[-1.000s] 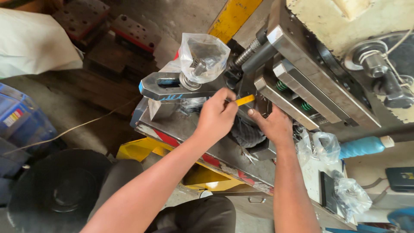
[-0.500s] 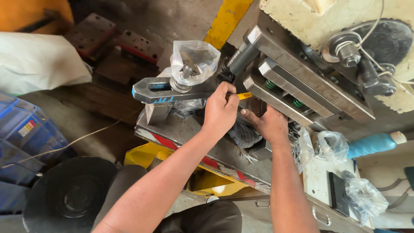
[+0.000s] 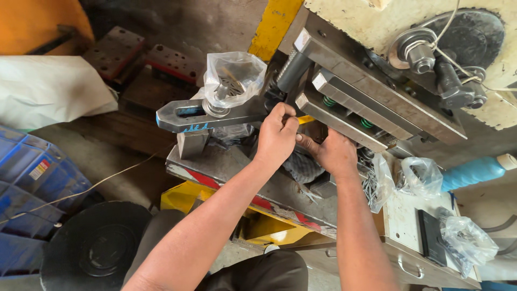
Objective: The person operates a power press machine, repeatedly inserting small metal pieces into the die and activating the press to shape them. They use a yellow tool to assist with placement and retrieval of the parts.
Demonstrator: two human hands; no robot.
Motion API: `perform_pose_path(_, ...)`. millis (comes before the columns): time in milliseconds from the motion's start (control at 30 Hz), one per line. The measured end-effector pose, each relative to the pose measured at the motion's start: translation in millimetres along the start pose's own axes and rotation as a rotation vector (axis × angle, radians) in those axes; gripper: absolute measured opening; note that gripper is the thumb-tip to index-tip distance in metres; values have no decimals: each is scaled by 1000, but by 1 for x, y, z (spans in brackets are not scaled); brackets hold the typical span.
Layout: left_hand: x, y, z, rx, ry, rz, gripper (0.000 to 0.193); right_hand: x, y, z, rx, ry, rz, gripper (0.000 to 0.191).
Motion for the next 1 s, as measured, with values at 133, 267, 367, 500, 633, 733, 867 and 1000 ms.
perform_pose_path(133,7,4,5,-152,-35,27,4,-2,-1,0,20,-53,-34,89)
perform_pose_path(267,11,-2,4,-334,-98,40,3,-7,-3,2,153,-21,-52,72)
perform_pose_path(367,6,-15,5,-415,-298,42,2,-13,-9,8,292,-101,-110,53)
perform_pose_path(500,-1,-31,-1,-480,-373,29,3,-16,-14,13,400,-170,-129,46)
perform_pose_path(633,-7,-54,-4,-463,-398,53,3,-17,-17,15,520,-213,-87,43)
perform_pose_path(733,-17,-79,-5,-496,-371,124,2,-16,-18,16,458,-215,-76,48)
perform_pose_path(867,-31,-112,-1,-475,-328,265,3,-11,-14,18,327,-160,-55,56)
perform_pose_path(1000,-33,-132,13,-433,-364,315,4,-12,-10,21,235,-206,-49,54)
Point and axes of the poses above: each hand's wrist, its own x-axis towards the middle knuckle, its own y-axis out of the palm, z = x × y, the point moved 4 cm from there along x, towards the middle knuckle, and after that the axes turned 3 degrees about x, right-handed, at the moved point
